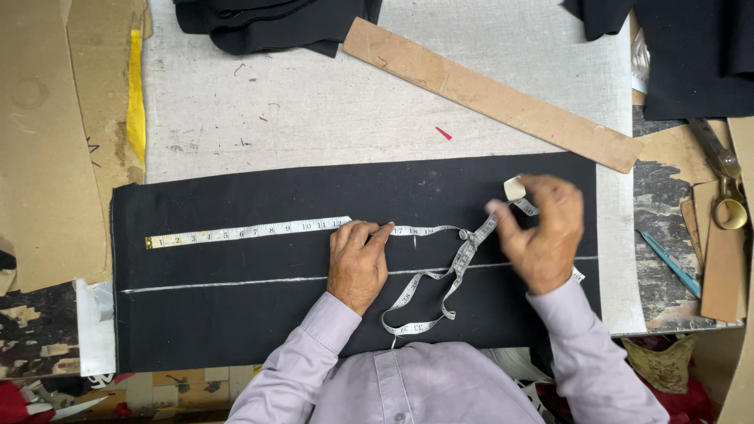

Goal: The person lays black fabric on a work table, positions a long cardboard pattern strip on it, and traces along its edge with chalk. They then measure the fabric with a tape measure, draw a straight chalk line, and cut the fabric along the line with scissors.

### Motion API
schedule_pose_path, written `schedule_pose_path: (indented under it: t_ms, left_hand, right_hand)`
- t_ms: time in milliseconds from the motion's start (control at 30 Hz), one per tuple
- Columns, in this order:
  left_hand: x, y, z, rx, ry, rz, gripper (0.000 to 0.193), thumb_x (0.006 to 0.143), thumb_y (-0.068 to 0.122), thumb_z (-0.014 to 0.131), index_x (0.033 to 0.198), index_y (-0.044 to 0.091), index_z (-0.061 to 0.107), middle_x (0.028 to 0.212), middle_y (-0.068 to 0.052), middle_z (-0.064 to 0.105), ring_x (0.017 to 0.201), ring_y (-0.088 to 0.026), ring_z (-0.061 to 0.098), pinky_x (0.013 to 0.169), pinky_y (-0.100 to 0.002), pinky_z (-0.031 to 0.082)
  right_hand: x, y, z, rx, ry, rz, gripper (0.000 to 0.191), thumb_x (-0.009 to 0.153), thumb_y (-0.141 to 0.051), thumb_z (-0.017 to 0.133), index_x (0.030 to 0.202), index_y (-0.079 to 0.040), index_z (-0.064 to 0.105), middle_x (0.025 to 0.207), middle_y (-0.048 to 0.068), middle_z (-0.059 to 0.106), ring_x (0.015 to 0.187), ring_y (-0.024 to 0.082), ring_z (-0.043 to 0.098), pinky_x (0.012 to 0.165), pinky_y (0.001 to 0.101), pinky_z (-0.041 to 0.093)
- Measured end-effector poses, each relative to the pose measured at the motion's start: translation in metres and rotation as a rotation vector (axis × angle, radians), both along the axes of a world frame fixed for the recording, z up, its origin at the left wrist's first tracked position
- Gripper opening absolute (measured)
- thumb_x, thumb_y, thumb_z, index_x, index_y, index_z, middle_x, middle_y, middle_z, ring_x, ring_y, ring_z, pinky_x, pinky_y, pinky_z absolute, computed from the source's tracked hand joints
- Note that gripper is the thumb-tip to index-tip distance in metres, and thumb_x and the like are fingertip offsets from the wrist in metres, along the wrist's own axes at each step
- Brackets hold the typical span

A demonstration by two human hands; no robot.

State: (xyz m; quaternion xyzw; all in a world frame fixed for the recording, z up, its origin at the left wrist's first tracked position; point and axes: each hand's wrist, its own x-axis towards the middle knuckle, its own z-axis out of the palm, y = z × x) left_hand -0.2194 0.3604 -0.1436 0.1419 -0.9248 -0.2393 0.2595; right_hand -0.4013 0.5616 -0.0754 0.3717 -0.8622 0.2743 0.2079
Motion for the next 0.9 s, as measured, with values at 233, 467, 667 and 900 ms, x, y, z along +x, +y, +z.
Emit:
schedule_pose_path:
  t_ms: [233, 467, 667, 900]
  left_hand:
    - [-0.005, 0.0, 0.017, 0.0, 0.053, 0.005, 0.024, 0.086, 0.013, 0.074, 0.109, 0.007, 0.077, 0.11, -0.008, 0.067, 0.107, -0.029, 0.058, 0.093, -0.046, 0.044]
    - [0.005, 0.03, 0.035, 0.579, 0.125, -0.112, 0.016, 0.088, 0.006, 0.076, 0.103, 0.009, 0.079, 0.095, -0.007, 0.074, 0.083, -0.016, 0.074, 0.072, -0.029, 0.06]
    - [0.025, 0.062, 0.047, 1.158, 0.109, -0.407, 0.018, 0.095, -0.003, 0.07, 0.112, 0.001, 0.076, 0.103, -0.012, 0.082, 0.093, -0.019, 0.08, 0.083, -0.028, 0.066]
    - [0.037, 0.049, 0.061, 0.903, 0.128, -0.397, 0.027, 0.083, 0.004, 0.079, 0.11, 0.0, 0.076, 0.105, -0.013, 0.079, 0.096, -0.021, 0.077, 0.086, -0.032, 0.062]
  right_hand:
    - [0.057, 0.002, -0.036, -0.021, -0.36, 0.279, 0.024, 0.089, -0.007, 0.081, 0.111, -0.011, 0.071, 0.112, 0.005, 0.07, 0.098, 0.024, 0.071, 0.08, 0.0304, 0.058]
    - [0.101, 0.0, -0.029, -0.436, -0.948, 0.516, 0.053, 0.086, -0.003, 0.077, 0.135, -0.003, 0.057, 0.135, 0.016, 0.057, 0.1, 0.02, 0.071, 0.082, 0.031, 0.063]
    - [0.095, 0.012, -0.01, -0.34, -1.118, 0.646, 0.045, 0.091, -0.007, 0.076, 0.134, -0.002, 0.065, 0.114, 0.014, 0.075, 0.101, 0.021, 0.077, 0.084, 0.0303, 0.063]
    - [0.01, 0.066, 0.072, -0.296, -0.742, 0.373, 0.029, 0.086, -0.006, 0.077, 0.115, -0.005, 0.076, 0.098, 0.008, 0.077, 0.087, 0.015, 0.074, 0.074, 0.026, 0.06]
